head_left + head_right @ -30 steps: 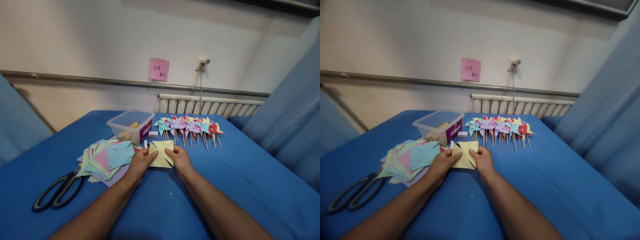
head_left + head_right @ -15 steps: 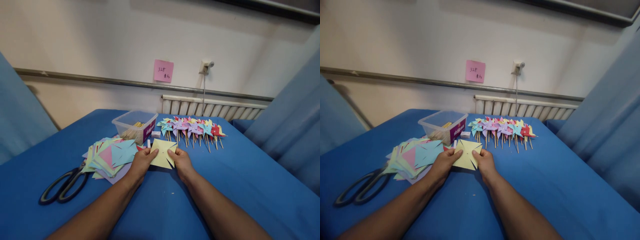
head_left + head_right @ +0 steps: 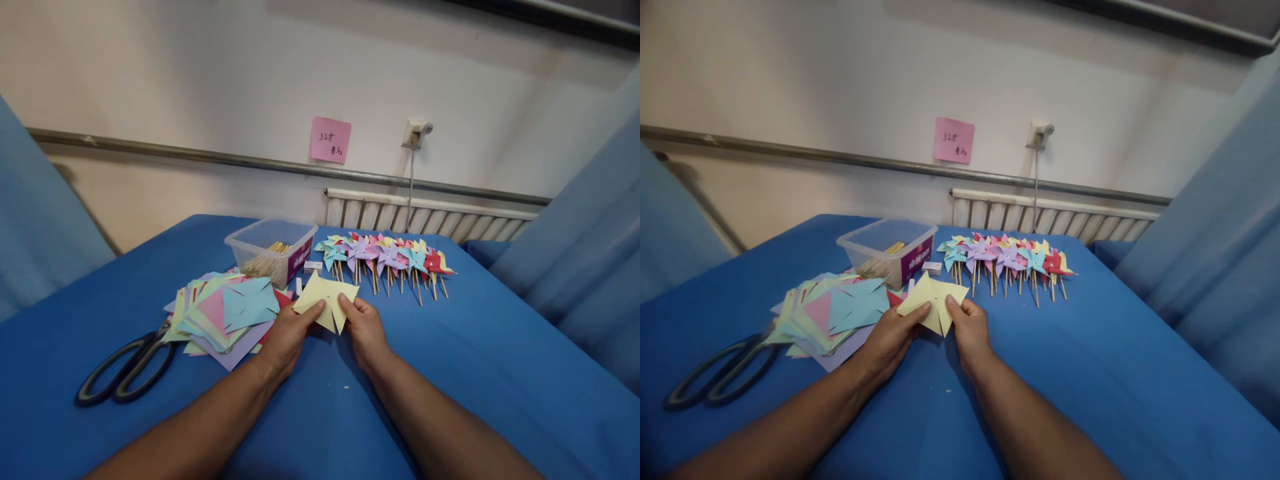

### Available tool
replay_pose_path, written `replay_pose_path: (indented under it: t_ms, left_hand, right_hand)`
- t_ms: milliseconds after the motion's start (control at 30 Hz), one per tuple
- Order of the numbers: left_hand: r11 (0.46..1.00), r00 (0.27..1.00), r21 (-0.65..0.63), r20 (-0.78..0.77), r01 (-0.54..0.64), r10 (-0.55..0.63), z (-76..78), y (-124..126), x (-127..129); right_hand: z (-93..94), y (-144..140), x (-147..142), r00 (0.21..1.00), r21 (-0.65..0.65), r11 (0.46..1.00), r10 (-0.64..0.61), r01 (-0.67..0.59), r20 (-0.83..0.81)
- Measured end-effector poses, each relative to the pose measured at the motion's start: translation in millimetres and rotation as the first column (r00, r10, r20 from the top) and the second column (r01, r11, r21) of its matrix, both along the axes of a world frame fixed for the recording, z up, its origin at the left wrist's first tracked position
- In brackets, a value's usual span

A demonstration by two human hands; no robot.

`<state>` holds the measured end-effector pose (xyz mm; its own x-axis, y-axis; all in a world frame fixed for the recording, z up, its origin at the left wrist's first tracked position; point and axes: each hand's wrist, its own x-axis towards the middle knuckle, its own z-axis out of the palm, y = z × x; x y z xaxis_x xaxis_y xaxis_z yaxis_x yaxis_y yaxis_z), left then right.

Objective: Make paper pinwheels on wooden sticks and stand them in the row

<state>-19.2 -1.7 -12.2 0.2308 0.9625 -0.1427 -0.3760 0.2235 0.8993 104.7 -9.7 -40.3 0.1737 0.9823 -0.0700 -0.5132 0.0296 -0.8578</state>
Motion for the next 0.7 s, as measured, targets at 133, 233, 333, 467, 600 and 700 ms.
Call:
replay_pose_path:
  t_ms: [133,233,333,467,600,700]
  left_hand:
    - [0.994,0.993,-0.023,0.032,-0.110,0.110,2.2,3,-2]
    - [0.994,0.991,-0.030,0.075,-0.107,0.109,6.5,4,-5]
    - [0.991,0.986,-0.060,0.111,-0.117,0.123,11.1,5,-7]
    - [0.985,0.981,-0.132,0.149,-0.106,0.126,13.8,6,-10]
    - [0.989,0.987,-0.134,0.141,-0.062,0.081,12.5,6,-12]
    - [0.990,0.990,-0.134,0.132,-0.038,0.056,12.1,4,-11]
  right_hand:
    - [-1.8,-2,-2,0.973,0.035,0.999,0.025,-0.034,0.228]
    - [0.7,-4,0,0.943,0.082,0.996,-0.001,-0.028,0.334]
    - [5.8,-6,4,0.924,0.172,0.981,-0.151,0.095,0.352]
    - [11.9,-10,7,0.809,0.381,0.923,-0.261,0.050,0.526]
    - [15.1,-14,8,0.642,0.494,0.864,-0.322,-0.101,0.696]
    - [16.4,-14,8,0.621,0.487,0.867,-0.324,-0.107,0.714]
